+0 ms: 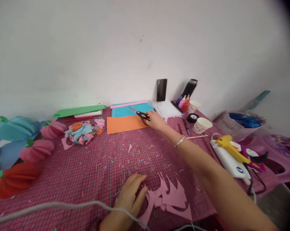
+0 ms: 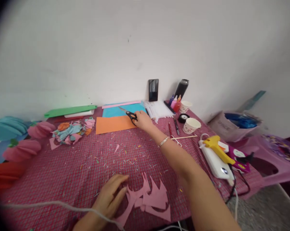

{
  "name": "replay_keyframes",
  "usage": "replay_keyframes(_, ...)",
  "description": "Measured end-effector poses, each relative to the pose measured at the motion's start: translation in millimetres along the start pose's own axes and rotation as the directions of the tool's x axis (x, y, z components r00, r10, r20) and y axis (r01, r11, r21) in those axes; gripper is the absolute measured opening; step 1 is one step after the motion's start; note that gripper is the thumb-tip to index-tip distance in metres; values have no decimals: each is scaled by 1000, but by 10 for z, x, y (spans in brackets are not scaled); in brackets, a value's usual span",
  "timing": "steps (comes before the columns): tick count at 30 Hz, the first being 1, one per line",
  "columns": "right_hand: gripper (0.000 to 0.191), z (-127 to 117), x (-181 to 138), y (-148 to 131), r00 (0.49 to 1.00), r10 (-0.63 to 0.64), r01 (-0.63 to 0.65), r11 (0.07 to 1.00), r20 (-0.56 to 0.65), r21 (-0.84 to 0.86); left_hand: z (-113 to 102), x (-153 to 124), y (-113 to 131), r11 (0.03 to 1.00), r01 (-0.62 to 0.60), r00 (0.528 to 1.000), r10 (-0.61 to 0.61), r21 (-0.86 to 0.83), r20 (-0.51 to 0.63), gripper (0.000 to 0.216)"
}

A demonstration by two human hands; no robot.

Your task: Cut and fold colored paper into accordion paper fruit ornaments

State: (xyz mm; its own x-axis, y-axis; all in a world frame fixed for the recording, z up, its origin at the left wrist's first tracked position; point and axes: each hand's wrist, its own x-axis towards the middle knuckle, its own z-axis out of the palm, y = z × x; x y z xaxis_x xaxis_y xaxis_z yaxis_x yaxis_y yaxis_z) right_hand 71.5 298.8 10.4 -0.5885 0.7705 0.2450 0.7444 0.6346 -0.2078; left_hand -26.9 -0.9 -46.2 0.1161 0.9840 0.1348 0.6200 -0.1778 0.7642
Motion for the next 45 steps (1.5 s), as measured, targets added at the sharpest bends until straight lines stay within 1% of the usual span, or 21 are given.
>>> replay_keyframes(3, 31, 200, 217, -57, 999, 36, -36, 999, 3, -30, 16, 33, -41, 995, -93, 996, 93, -25, -1, 29)
replay_keyframes(5, 29, 246, 257, -59, 999, 41, -40, 999, 29, -33, 16, 51, -16, 994, -104, 995, 104, -31, 1, 28)
replay_keyframes(8, 30, 153, 164, 5, 996, 33, -33, 999, 81, -8, -1, 55, 46, 999, -16, 1000, 16, -36, -3, 25)
replay_keyframes(10, 33, 4, -44, 89, 996, 17, -20, 999, 88, 29, -27, 55, 66, 999, 27, 1000, -26, -31, 7, 24)
replay_keyframes(12, 34, -204, -410, 174, 998, -51, 45, 990, 44, 134, -68, 62, 66, 999, 47, 998, -46, -24, 46, 26)
replay_keyframes(13, 35, -326, -653, 203, 991, -102, 86, 980, 84, 179, -95, 67, 67, 998, 64, 995, -62, -25, 78, 27)
replay_keyframes(14, 35, -451, -930, 219, 975, -158, 121, 968, 156, 221, -127, 72, 74, 996, 82, 990, -79, -20, 113, 29)
replay_keyframes(15, 39, -572, -1230, 221, 943, -223, 153, 951, 248, 270, -162, 75, 91, 996, 87, 986, -86, 0, 145, 32)
replay_keyframes(16, 48, -678, -1542, 210, 906, -258, 152, 939, 336, 310, -199, 76, 121, 995, 88, 980, -94, 39, 177, 39)
replay_keyframes(17, 59, -759, -1849, 189, 879, -259, 124, 935, 401, 333, -232, 74, 165, 992, 84, 973, -103, 98, 207, 48)
replay_keyframes(18, 68, -810, -2140, 161, 867, -234, 82, 938, 440, 337, -259, 70, 220, 983, 77, 965, -115, 166, 237, 58)
replay_keyframes(20, 85, -822, -2620, 90, 860, -147, -14, 950, 489, 311, -276, 64, 358, 953, 77, 940, -168, 292, 299, 76)
replay_keyframes(21, 91, -791, -2795, 50, 864, -111, -45, 954, 492, 295, -261, 65, 431, 937, 87, 922, -204, 337, 329, 83)
replay_keyframes(23, 95, -695, -3010, -38, 882, -52, -81, 962, 469, 259, -184, 82, 562, 910, 122, 887, -279, 396, 369, 89)
replay_keyframes(25, 91, -595, -3070, -125, 900, -19, -90, 970, 435, 228, -61, 115, 647, 886, 157, 867, -335, 437, 369, 87)
replay_keyframes(27, 80, -525, -3032, -193, 916, -21, -70, 975, 400, 211, 71, 151, 679, 879, 154, 879, -330, 451, 343, 79)
replay_keyframes(31, 52, -467, -2885, -256, 930, -61, -21, 976, 363, 218, 257, 215, 655, 918, 48, 940, -175, 394, 292, 58)
replay_keyframes(34, 27, -428, -2802, -260, 925, -70, -11, 977, 374, 212, 328, 268, 643, 933, -28, 949, -88, 358, 303, 35)
replay_keyframes(36, 17, -386, -2757, -253, 926, -71, -4, 980, 372, 198, 368, 310, 633, 935, -72, 953, -39, 346, 302, 20)
replay_keyframes(41, 12, -278, -2682, -251, 925, -123, 51, 978, 359, 204, 467, 413, 541, 959, -155, 959, 88, 239, 269, 10)
replay_keyframes(45, 12, -295, -2602, -274, 927, -140, 67, 975, 349, 214, 424, 501, 534, 970, -148, 960, 93, 194, 265, 14)
